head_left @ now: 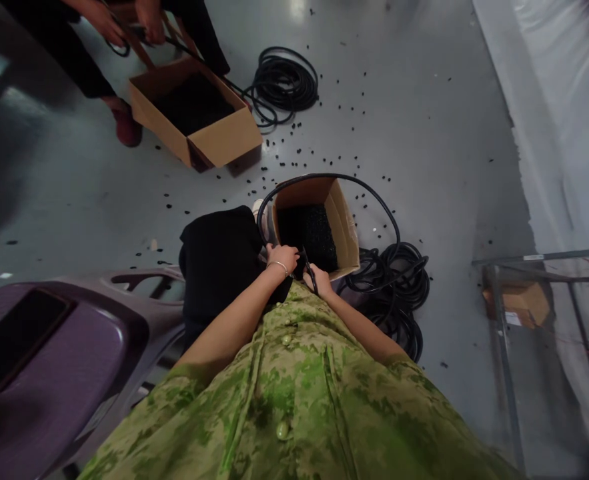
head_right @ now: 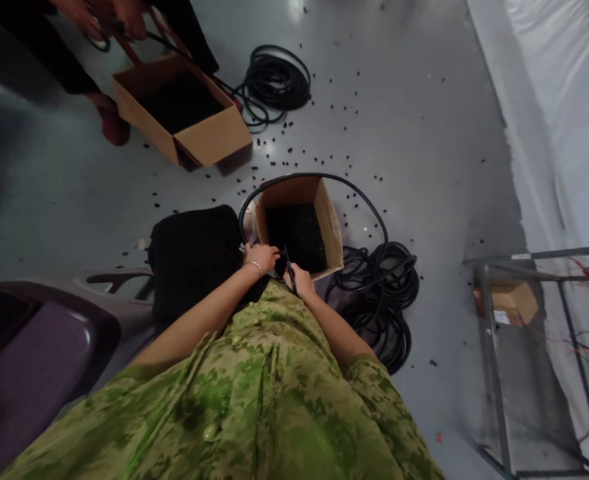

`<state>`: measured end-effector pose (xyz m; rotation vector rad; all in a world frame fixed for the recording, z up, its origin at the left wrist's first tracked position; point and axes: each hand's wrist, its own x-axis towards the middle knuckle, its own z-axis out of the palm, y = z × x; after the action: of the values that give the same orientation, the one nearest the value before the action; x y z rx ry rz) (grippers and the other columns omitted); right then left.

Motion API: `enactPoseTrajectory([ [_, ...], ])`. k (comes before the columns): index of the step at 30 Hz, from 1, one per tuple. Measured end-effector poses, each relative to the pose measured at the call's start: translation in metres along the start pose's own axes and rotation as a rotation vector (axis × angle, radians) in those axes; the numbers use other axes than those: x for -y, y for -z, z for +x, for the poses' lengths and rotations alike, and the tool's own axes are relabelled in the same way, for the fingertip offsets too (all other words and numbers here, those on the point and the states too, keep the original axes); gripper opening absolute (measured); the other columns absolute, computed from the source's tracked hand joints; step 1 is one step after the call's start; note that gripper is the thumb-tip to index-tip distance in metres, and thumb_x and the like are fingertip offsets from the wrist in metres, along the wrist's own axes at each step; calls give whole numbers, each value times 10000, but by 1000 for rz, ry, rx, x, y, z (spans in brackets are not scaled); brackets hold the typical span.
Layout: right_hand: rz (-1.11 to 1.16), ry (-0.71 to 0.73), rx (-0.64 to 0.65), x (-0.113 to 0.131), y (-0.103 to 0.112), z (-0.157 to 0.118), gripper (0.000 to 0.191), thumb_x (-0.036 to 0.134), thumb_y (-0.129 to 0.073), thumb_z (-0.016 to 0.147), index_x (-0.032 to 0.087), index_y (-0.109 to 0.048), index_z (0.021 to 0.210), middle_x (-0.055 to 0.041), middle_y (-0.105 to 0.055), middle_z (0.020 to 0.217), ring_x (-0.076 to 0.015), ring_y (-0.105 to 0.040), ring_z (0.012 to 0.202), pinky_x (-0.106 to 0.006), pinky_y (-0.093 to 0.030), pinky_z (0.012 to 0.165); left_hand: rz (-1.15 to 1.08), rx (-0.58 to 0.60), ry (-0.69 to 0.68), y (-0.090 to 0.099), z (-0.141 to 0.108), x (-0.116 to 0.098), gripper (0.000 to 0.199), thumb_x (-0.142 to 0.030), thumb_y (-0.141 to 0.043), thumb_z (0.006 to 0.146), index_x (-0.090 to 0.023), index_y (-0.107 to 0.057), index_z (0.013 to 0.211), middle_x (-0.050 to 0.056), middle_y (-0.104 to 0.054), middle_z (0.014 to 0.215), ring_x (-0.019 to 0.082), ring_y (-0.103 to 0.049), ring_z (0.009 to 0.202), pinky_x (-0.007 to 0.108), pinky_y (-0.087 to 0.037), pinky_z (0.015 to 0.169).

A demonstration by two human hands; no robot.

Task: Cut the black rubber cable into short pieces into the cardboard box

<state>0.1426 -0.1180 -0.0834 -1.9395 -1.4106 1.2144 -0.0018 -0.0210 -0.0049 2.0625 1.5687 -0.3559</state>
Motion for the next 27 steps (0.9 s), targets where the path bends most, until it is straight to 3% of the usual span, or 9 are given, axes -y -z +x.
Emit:
enactPoseTrajectory([
  [7,238,29,96,7,17,-16,298,334,-562,805,213,-675,1052,20,-679,741,-165,-630,684,-248,-494,678,-77,-54,16,3,-2,-2,345,-333,-448,970,-289,-766,1096,104,-760,1135,321,-651,1103,513,-299,1018],
  [14,120,56,67,15,21,-18,265,327,-577,810,231,-699,1025,6,-728,890,-187,-658,851,-267,-492,806,-93,-57,12,5,-3,-4,338,-319,-455,968,-280,-763,1103,107,-753,1155,319,-642,1114,512,-294,1023],
  [27,38,35,74,17,21,-16,254,309,-622,840,252,-731,1063,13,-748,908,-196,-668,862,-268,-491,811,-109,-84,10,0,-1,-3,336,-330,-463,962,-279,-771,1087,115,-749,1127,331,-634,1121,526,-281,1020],
])
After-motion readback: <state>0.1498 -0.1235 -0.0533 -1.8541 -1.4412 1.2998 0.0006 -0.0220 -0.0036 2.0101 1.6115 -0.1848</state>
